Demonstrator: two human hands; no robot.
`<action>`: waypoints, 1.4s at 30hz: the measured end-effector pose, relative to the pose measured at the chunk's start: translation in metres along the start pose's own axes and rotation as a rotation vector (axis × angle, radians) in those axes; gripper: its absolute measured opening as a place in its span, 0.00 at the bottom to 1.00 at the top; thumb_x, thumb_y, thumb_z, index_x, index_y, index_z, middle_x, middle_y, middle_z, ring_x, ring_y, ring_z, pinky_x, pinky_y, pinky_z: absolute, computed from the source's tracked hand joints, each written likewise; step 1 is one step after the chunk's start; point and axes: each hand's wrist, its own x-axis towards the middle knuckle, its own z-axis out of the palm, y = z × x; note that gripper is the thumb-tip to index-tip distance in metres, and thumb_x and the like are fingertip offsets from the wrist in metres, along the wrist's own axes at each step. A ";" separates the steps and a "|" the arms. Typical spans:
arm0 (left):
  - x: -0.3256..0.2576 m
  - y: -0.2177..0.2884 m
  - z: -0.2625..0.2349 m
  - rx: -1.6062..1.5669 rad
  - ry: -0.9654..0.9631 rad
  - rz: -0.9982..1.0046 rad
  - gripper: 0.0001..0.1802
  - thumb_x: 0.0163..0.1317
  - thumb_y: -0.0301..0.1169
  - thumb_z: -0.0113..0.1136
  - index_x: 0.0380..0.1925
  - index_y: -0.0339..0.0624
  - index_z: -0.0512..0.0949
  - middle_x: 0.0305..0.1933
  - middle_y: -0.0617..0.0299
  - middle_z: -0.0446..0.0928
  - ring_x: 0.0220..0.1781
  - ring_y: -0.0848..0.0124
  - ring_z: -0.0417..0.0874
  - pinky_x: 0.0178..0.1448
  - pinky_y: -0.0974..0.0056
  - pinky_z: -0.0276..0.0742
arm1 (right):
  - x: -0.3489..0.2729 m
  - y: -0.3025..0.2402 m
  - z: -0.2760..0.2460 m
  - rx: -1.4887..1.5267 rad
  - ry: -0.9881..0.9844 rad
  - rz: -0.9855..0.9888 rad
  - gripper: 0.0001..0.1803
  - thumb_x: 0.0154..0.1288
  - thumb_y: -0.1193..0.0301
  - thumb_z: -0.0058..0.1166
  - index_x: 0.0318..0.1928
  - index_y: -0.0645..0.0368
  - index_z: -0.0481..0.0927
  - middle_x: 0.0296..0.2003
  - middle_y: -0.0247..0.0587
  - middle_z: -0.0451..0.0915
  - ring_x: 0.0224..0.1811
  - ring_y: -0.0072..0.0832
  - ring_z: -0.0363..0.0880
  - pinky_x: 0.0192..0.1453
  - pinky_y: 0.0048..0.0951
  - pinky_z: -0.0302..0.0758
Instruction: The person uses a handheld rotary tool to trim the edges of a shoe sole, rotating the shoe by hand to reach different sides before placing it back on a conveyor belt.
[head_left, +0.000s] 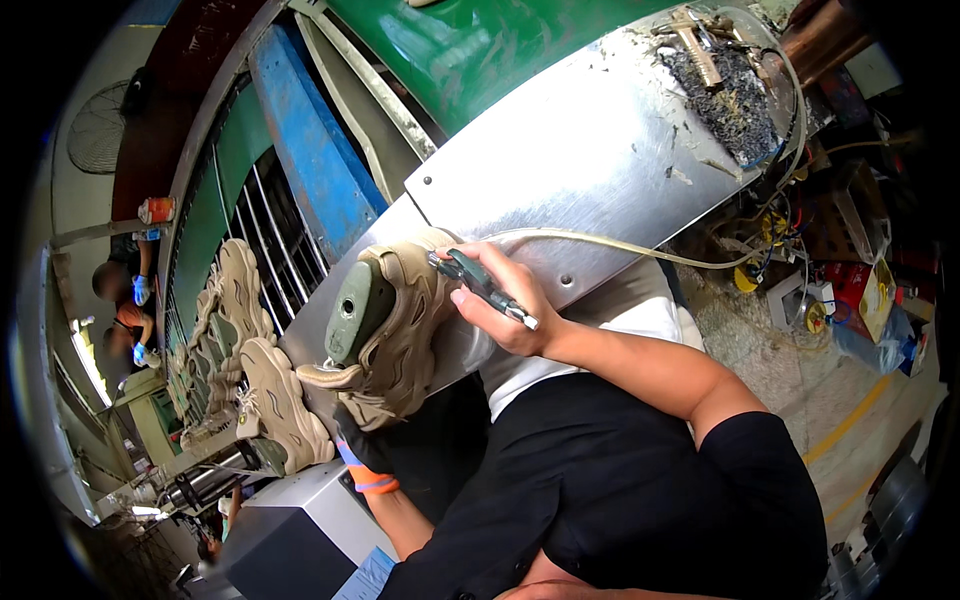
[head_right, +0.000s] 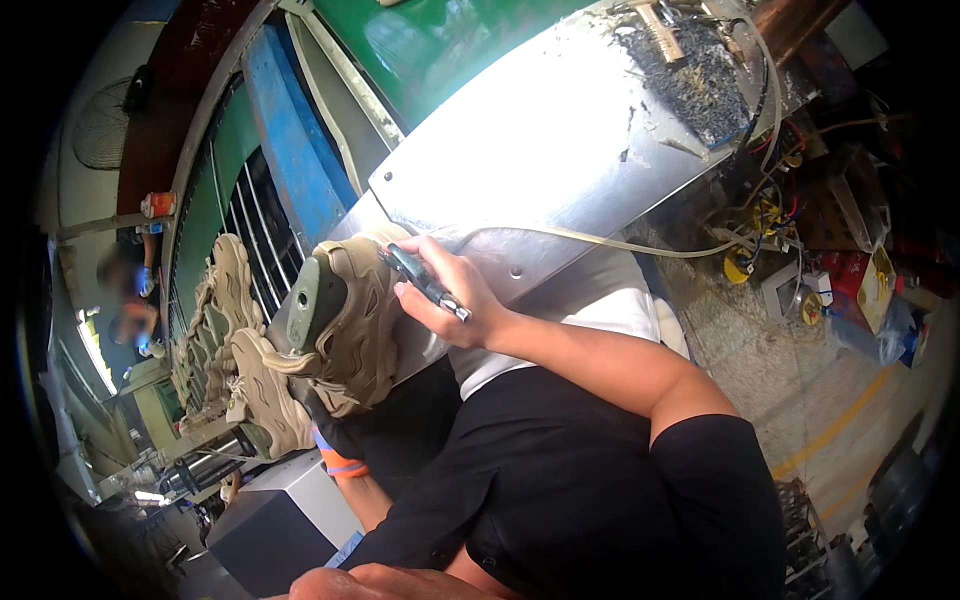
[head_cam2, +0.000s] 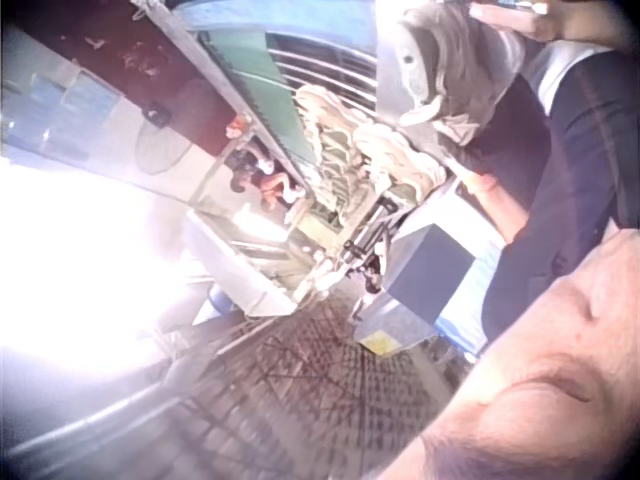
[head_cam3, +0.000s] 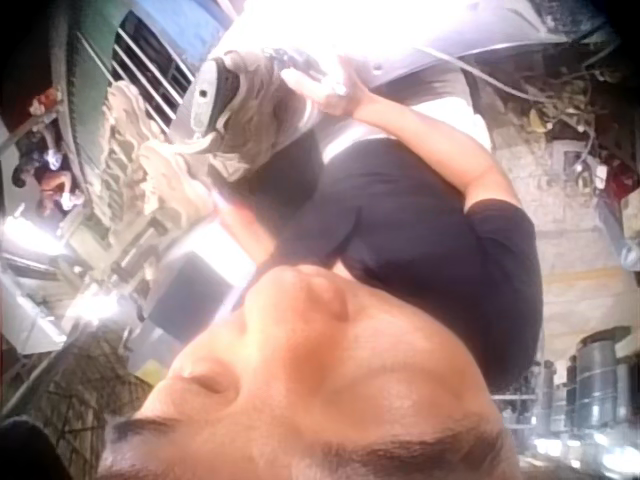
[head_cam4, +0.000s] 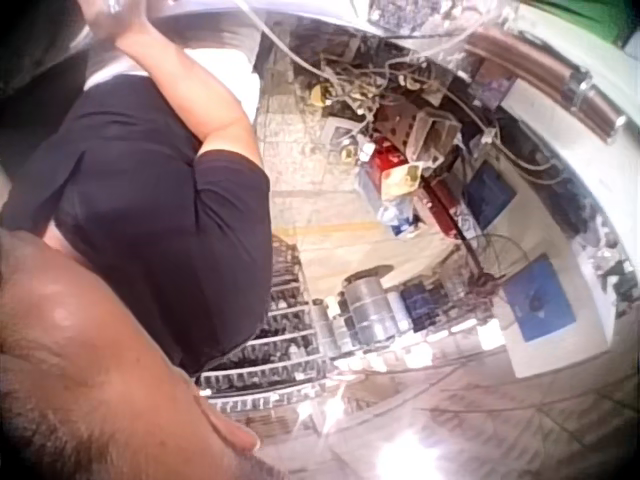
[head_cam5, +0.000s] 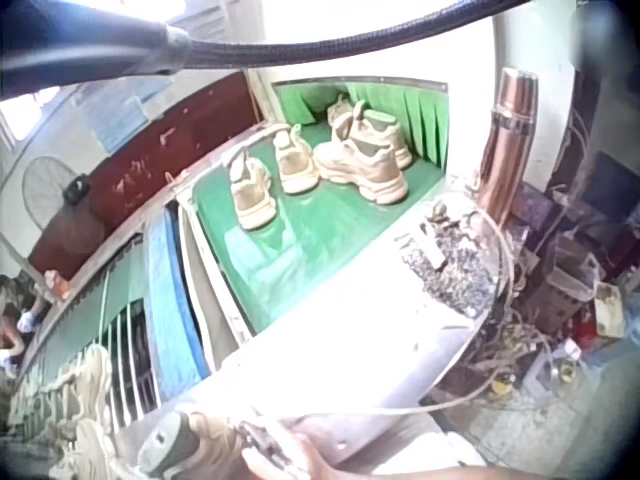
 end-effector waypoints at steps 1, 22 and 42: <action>-0.009 -0.001 -0.002 0.005 -0.051 -0.013 0.29 0.75 0.47 0.42 0.61 0.32 0.69 0.61 0.53 0.74 0.61 0.64 0.74 0.64 0.60 0.69 | -0.004 -0.004 -0.003 0.014 -0.020 0.064 0.24 0.63 0.72 0.53 0.59 0.62 0.70 0.27 0.29 0.74 0.29 0.15 0.70 0.36 0.21 0.69; -0.036 -0.003 0.035 0.047 -0.117 0.025 0.26 0.75 0.40 0.38 0.59 0.28 0.69 0.56 0.50 0.75 0.56 0.65 0.77 0.58 0.61 0.73 | 0.100 -0.019 -0.046 -0.571 -0.488 -0.218 0.40 0.54 0.79 0.56 0.69 0.45 0.61 0.47 0.50 0.80 0.46 0.50 0.79 0.50 0.43 0.76; -0.057 0.015 0.074 -0.129 -0.282 -0.324 0.34 0.73 0.51 0.42 0.67 0.35 0.60 0.62 0.48 0.72 0.58 0.54 0.79 0.51 0.51 0.84 | 0.035 -0.030 -0.046 0.283 -0.181 0.225 0.23 0.64 0.76 0.48 0.60 0.68 0.69 0.26 0.35 0.75 0.25 0.21 0.75 0.34 0.24 0.73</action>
